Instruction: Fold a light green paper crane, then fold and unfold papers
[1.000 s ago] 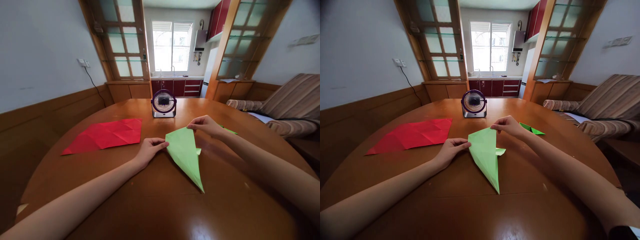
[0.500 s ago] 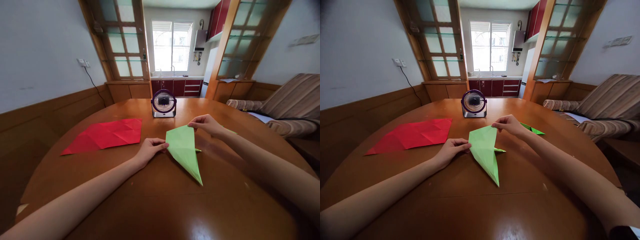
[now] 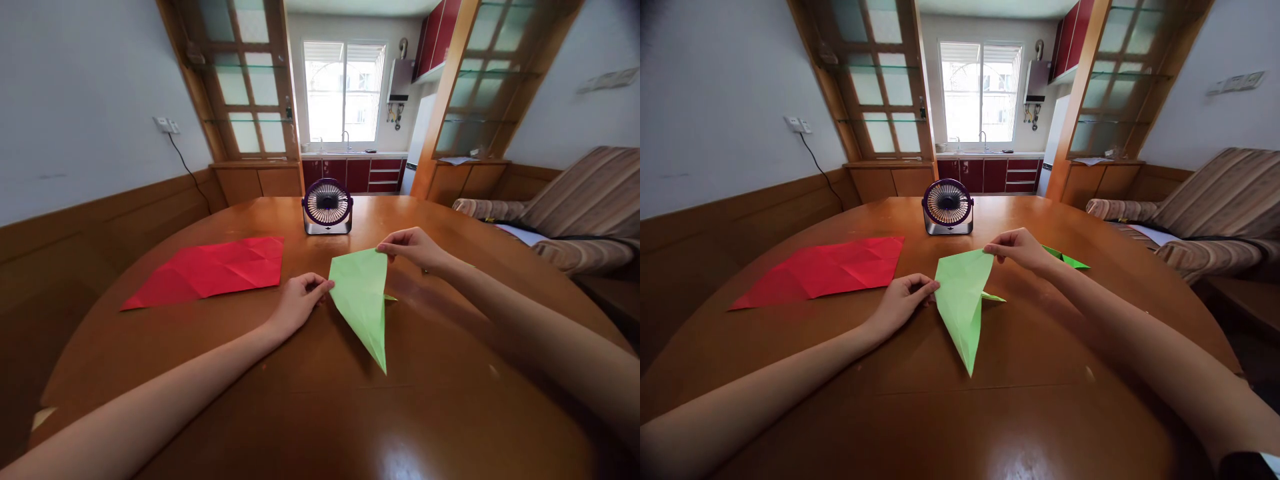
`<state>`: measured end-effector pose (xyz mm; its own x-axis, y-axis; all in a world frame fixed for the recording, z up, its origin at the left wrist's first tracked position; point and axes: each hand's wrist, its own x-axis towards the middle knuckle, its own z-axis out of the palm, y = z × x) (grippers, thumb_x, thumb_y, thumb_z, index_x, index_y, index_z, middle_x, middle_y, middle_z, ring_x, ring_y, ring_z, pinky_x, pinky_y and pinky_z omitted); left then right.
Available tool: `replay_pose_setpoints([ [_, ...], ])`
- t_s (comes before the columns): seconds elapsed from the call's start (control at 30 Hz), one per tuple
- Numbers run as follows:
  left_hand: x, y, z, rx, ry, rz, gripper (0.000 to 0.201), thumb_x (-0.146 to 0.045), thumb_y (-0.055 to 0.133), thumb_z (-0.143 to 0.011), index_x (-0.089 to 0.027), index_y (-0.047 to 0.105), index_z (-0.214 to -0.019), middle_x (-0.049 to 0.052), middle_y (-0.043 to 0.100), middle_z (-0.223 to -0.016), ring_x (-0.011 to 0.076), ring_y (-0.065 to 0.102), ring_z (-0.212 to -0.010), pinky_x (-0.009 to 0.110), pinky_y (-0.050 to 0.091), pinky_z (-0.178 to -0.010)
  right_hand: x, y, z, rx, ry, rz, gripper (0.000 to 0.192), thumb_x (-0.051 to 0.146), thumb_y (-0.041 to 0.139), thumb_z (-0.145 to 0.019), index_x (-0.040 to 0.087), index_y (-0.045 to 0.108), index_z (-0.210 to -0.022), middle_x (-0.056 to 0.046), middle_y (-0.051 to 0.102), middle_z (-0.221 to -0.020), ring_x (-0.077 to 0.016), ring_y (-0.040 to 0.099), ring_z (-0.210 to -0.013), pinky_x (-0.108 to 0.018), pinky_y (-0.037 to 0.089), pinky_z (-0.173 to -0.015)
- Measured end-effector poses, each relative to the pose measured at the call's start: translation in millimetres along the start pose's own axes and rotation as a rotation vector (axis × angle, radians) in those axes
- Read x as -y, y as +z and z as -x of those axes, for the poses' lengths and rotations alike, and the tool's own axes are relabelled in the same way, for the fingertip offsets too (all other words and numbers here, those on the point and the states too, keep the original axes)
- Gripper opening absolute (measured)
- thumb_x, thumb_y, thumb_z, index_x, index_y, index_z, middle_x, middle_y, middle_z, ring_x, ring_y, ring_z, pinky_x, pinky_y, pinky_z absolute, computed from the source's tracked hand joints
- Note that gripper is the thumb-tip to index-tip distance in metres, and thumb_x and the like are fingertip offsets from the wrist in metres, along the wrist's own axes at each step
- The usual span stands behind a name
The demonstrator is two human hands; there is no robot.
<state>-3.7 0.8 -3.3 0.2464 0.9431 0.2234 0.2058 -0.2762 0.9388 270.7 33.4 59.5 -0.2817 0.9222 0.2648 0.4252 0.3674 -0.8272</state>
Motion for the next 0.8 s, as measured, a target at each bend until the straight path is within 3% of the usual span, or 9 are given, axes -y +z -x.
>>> replay_pose_setpoints([
  [0.2,0.3,0.4,-1.7,0.029,-0.013,0.086,0.026,-0.039,0.068,-0.073,-0.016,0.064,-0.084,0.001,0.064,-0.070,0.0138,0.056,-0.064,0.026,0.044,-0.063,-1.5,0.2,-0.2,-0.026,0.000,-0.019,0.030,0.050,0.073,-0.072,0.019,0.072,-0.073,-0.001,0.062,-0.059,-0.0113,0.051,-0.056,-0.029,0.038,-0.058],
  [0.37,5.8,-0.9,-2.9,-0.008,0.026,-0.047,0.029,-0.044,0.059,-0.082,-0.015,0.062,-0.083,0.003,0.063,-0.074,0.0149,0.056,-0.065,0.027,0.042,-0.063,-4.2,-2.0,-1.6,-0.031,-0.009,-0.026,0.032,0.051,0.071,-0.073,0.019,0.071,-0.074,-0.001,0.062,-0.059,-0.0118,0.052,-0.056,-0.029,0.039,-0.058],
  [0.5,5.3,-1.3,-1.1,0.026,0.074,-0.099,0.027,-0.044,0.054,-0.086,-0.017,0.058,-0.083,0.002,0.061,-0.076,0.0159,0.057,-0.072,0.028,0.043,-0.068,-6.2,-3.2,-2.4,-0.020,-0.003,-0.017,0.032,0.051,0.071,-0.074,0.020,0.071,-0.074,-0.001,0.062,-0.060,-0.0122,0.053,-0.057,-0.029,0.040,-0.058],
  [0.67,-2.1,0.3,-0.6,0.076,0.030,0.112,0.030,-0.048,0.058,-0.083,-0.019,0.053,-0.087,-0.002,0.060,-0.069,0.0140,0.059,-0.065,0.026,0.043,-0.064,-5.6,2.6,-1.2,0.010,-0.014,-0.028,0.031,0.052,0.070,-0.074,0.020,0.070,-0.075,0.000,0.062,-0.060,-0.0118,0.052,-0.057,-0.029,0.040,-0.059],
  [0.8,-6.7,1.2,-0.3,0.004,-0.045,0.249,0.036,-0.045,0.074,-0.070,-0.018,0.059,-0.087,-0.003,0.064,-0.071,0.0121,0.058,-0.065,0.023,0.042,-0.063,-4.7,12.0,1.0,0.008,-0.042,-0.061,0.033,0.053,0.069,-0.073,0.020,0.070,-0.076,0.000,0.061,-0.062,-0.0115,0.053,-0.058,-0.028,0.042,-0.060],
])
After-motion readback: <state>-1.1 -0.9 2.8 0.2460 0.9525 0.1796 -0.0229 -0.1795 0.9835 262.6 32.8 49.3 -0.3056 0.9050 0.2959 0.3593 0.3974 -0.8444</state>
